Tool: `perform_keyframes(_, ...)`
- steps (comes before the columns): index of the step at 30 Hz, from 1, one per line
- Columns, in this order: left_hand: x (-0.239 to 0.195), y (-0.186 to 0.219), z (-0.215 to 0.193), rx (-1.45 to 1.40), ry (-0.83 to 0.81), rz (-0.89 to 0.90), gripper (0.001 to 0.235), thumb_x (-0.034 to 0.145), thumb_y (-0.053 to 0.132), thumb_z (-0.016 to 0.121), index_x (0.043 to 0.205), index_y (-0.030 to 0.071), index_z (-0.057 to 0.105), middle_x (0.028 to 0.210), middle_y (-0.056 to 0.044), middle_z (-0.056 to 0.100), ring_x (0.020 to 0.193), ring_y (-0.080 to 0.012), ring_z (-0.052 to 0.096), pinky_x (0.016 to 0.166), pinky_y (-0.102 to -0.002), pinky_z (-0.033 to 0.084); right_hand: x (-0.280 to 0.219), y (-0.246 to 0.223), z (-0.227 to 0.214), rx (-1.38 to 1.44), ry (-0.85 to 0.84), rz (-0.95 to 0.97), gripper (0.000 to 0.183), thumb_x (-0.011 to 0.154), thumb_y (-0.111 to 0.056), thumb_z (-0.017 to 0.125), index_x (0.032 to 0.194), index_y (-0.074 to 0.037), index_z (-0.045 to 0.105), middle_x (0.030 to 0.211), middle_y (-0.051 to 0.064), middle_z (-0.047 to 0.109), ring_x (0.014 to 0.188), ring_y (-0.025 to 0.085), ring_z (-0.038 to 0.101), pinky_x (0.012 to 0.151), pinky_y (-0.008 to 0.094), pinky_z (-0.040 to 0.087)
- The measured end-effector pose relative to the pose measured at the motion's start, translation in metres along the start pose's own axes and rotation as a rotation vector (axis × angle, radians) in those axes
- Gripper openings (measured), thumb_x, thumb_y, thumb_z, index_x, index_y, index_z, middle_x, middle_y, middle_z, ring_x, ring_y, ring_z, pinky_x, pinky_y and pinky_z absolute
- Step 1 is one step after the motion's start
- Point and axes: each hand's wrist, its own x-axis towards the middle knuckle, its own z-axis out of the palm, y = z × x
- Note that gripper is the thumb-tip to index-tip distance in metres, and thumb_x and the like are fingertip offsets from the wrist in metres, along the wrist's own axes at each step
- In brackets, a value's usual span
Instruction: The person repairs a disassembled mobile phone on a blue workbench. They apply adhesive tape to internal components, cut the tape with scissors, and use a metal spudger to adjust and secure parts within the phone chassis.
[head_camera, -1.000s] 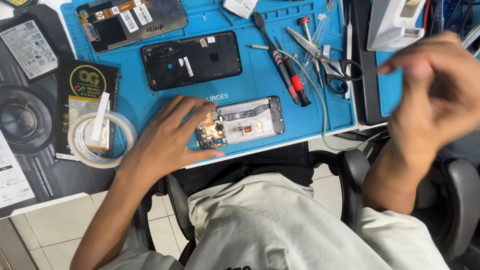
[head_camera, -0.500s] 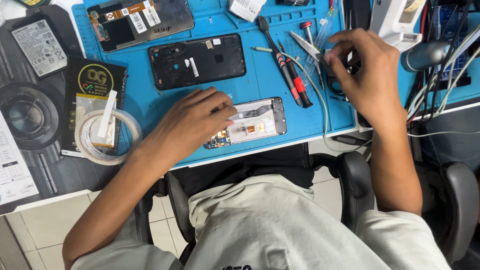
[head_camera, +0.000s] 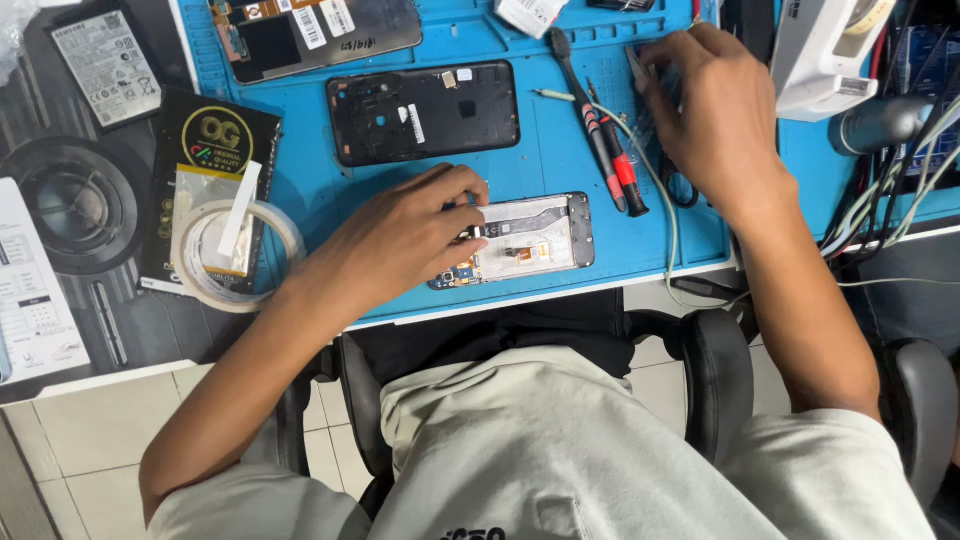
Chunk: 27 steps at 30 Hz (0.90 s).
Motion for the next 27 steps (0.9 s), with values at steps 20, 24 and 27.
perform_keyframes(20,0.010,0.013,0.006,-0.112,0.098,-0.085,0.021,0.095,0.024,0.074,0.097,0.004,0.074,0.093,-0.006,0.071,0.087,-0.0240,0.067,0.075,-0.039,0.056,-0.013,-0.013,-0.016,0.223,-0.061,0.131,0.032,0.093,0.010,0.077,0.122,0.004,0.066,0.119,0.020,0.062,0.093,0.026,0.073,0.080,0.036,0.058)
perform_keyframes(24,0.009,0.017,0.007,-0.162,0.145,-0.079,0.020,0.095,0.023,0.075,0.099,0.004,0.073,0.095,-0.007,0.072,0.087,-0.0240,0.068,0.075,-0.038,0.056,-0.024,-0.005,-0.025,0.301,-0.035,0.155,0.035,0.093,0.009,0.076,0.126,0.004,0.065,0.119,0.018,0.066,0.094,0.025,0.074,0.080,0.033,0.059)
perform_keyframes(27,0.008,0.016,0.008,-0.194,0.134,-0.107,0.020,0.095,0.021,0.075,0.105,0.004,0.073,0.097,-0.007,0.073,0.085,-0.0255,0.069,0.074,-0.039,0.055,-0.032,0.005,-0.033,0.265,-0.015,0.158,0.029,0.096,0.011,0.074,0.122,0.005,0.065,0.111,0.016,0.069,0.092,0.024,0.074,0.083,0.033,0.059)
